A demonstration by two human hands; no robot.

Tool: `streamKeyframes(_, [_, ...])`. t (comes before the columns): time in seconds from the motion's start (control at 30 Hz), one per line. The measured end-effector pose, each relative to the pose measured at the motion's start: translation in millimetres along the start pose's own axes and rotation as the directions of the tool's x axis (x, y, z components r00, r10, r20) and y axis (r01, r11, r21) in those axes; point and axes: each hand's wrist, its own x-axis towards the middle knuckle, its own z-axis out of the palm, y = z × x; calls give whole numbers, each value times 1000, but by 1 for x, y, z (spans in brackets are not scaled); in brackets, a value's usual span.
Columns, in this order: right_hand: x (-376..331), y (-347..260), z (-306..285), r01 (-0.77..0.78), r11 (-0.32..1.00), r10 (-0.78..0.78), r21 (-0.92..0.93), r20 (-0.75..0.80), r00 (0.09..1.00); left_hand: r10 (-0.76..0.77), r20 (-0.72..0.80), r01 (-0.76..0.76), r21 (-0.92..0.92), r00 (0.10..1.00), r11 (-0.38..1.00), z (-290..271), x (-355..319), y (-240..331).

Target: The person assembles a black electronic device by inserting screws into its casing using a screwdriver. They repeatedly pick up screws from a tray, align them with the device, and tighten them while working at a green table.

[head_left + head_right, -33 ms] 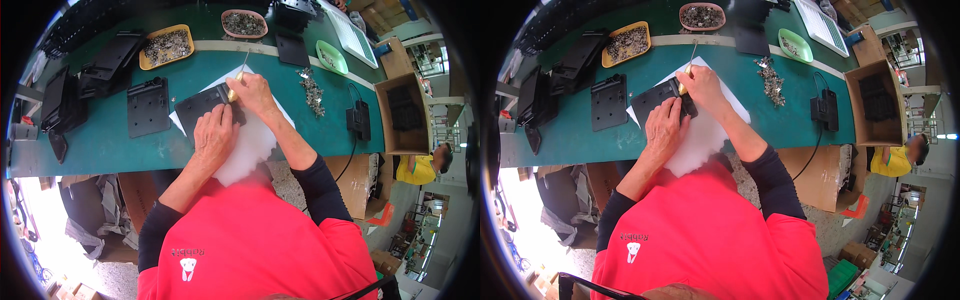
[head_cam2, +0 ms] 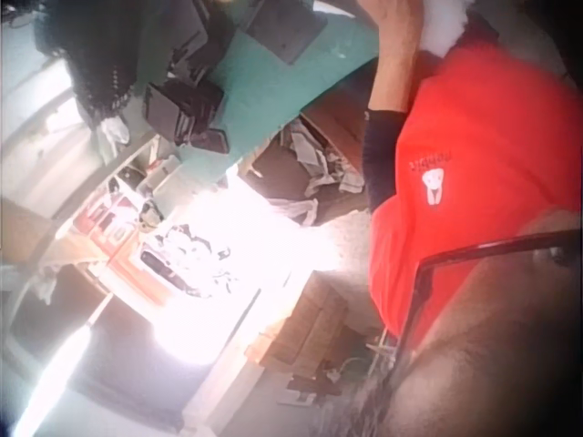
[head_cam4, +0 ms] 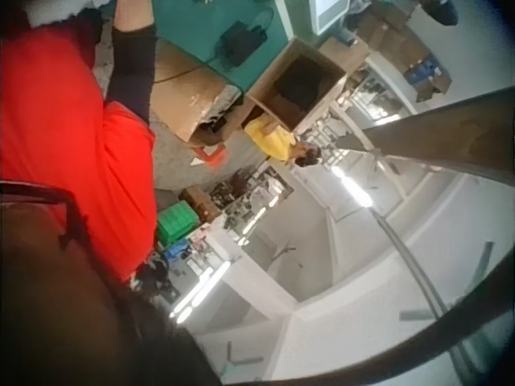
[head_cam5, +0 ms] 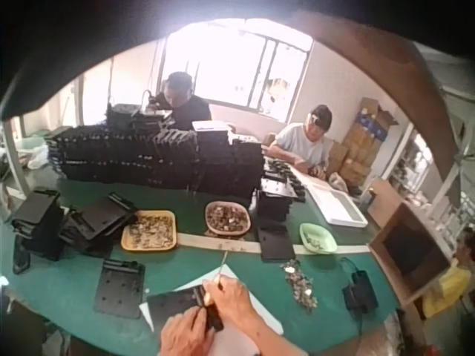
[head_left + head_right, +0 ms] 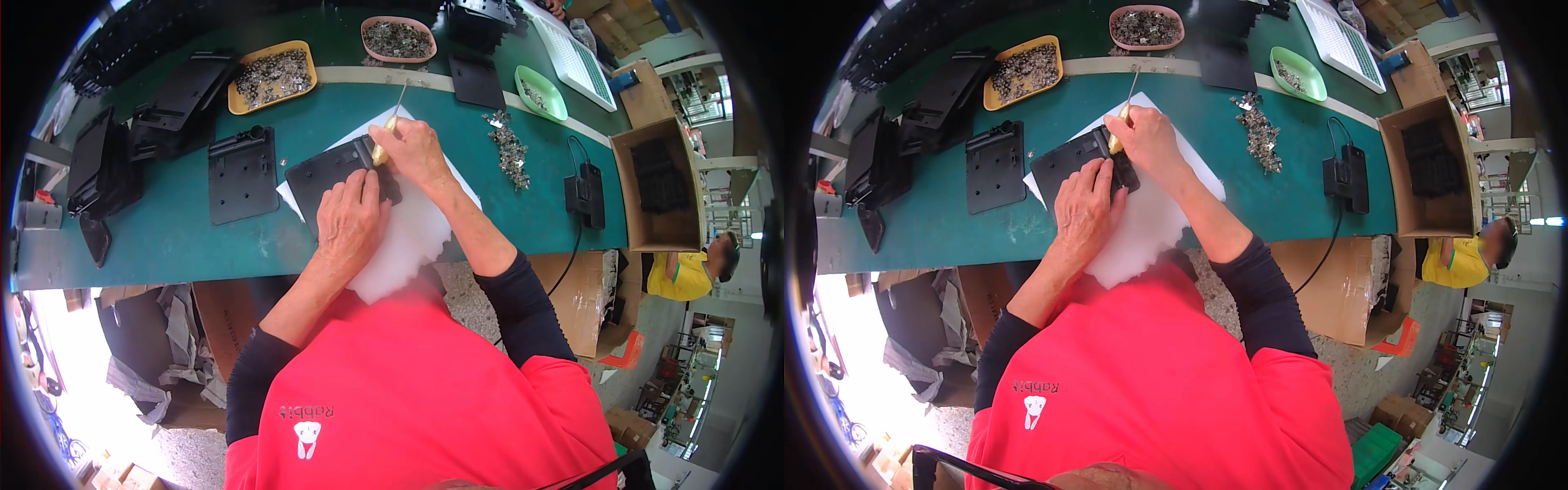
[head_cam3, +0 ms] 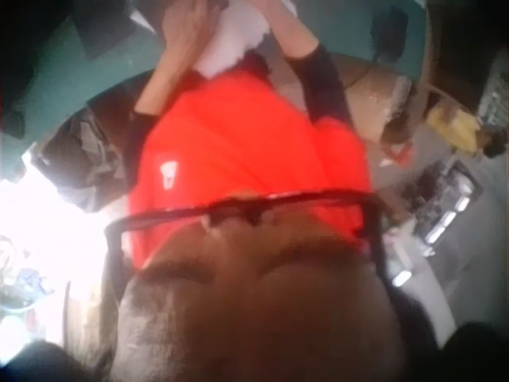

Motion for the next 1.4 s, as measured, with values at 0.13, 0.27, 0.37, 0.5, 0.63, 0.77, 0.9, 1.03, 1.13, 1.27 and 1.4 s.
streamKeyframes(0.13, [3,0,-7,-272,848,284,454,44,958,-2,3,2,4,1000,1000,0,0,0])
streamKeyframes(0.27, [-6,6,-10,-224,837,222,500,64,973,-12,41,12,16,999,1000,0,1,3])
streamKeyframes(0.37, [-20,-3,-9,-109,896,111,430,21,994,-11,42,11,19,999,1000,2,1,2])
streamKeyframes(0.5, [-29,1,1,329,944,-325,22,-101,940,-12,18,12,-5,1000,1000,2,0,1])
streamKeyframes(0.63, [-27,-2,7,297,955,-297,-19,-132,946,-20,32,20,-8,999,1000,1,1,2])
streamKeyframes(0.77, [-2,-10,-3,-82,912,81,401,21,997,21,2,-21,13,1000,1000,-1,5,1])
streamKeyframes(0.9, [36,-18,5,-81,919,59,386,68,996,-30,93,26,43,995,999,0,7,3])
streamKeyframes(1.03, [53,-17,-1,-226,956,165,188,293,942,10,50,-12,23,999,1000,-1,8,3])
streamKeyframes(1.13, [55,-14,1,-229,961,172,153,316,933,3,51,-4,18,999,1000,0,6,3])
streamKeyframes(1.27, [31,-17,4,60,992,-75,112,139,987,-32,96,30,27,995,999,-1,5,3])
streamKeyframes(1.4, [9,0,24,437,894,-447,-102,-127,885,-15,87,16,-2,996,1000,2,6,3])
